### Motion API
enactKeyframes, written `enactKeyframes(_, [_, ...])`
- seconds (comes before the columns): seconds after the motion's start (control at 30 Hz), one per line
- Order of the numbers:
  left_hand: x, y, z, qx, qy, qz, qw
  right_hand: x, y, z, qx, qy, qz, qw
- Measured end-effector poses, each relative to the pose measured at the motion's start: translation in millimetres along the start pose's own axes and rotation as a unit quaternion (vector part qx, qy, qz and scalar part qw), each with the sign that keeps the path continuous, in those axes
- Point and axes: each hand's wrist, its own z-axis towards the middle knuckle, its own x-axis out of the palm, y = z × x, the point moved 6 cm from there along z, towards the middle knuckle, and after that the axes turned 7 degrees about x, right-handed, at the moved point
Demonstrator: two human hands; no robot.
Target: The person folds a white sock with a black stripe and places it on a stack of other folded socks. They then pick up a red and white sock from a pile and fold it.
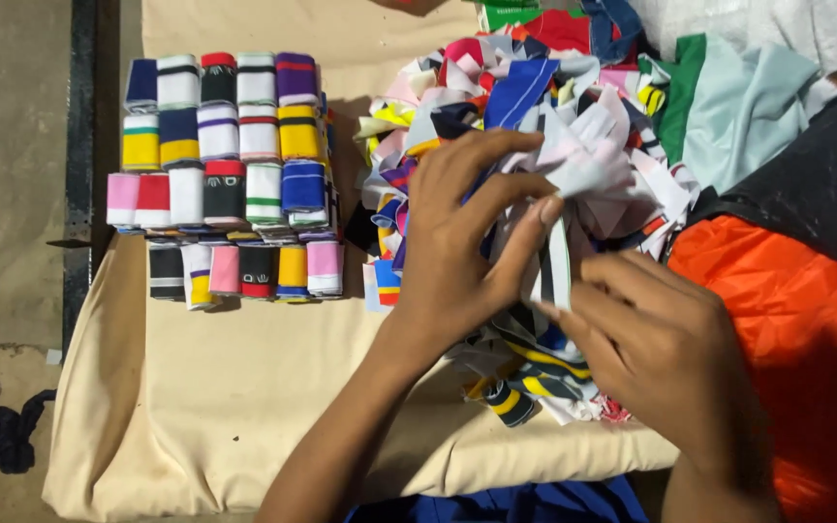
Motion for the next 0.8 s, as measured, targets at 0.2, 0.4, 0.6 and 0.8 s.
enactKeyframes(0.2, [-11.4,-14.8,-6.6,-0.059,0.031,-0.238,0.969,-25.0,-28.7,-25.6,0.155,-0.153,0.070,0.974])
enactKeyframes(0.4, [4.4,-0.2,-20.4,-0.177,0.162,-0.249,0.938,-19.7,-33.2,10.0,0.197,-0.158,0.227,0.941])
enactKeyframes(0.6, [23.6,6.7,-38.8,-0.196,0.185,-0.224,0.937,-18.4,-63.0,17.5,0.193,-0.220,0.251,0.923])
enactKeyframes(0.8, [0.8,-0.8,-17.6,-0.218,0.081,-0.237,0.943,10.1,-70.4,10.9,0.330,-0.105,0.413,0.842])
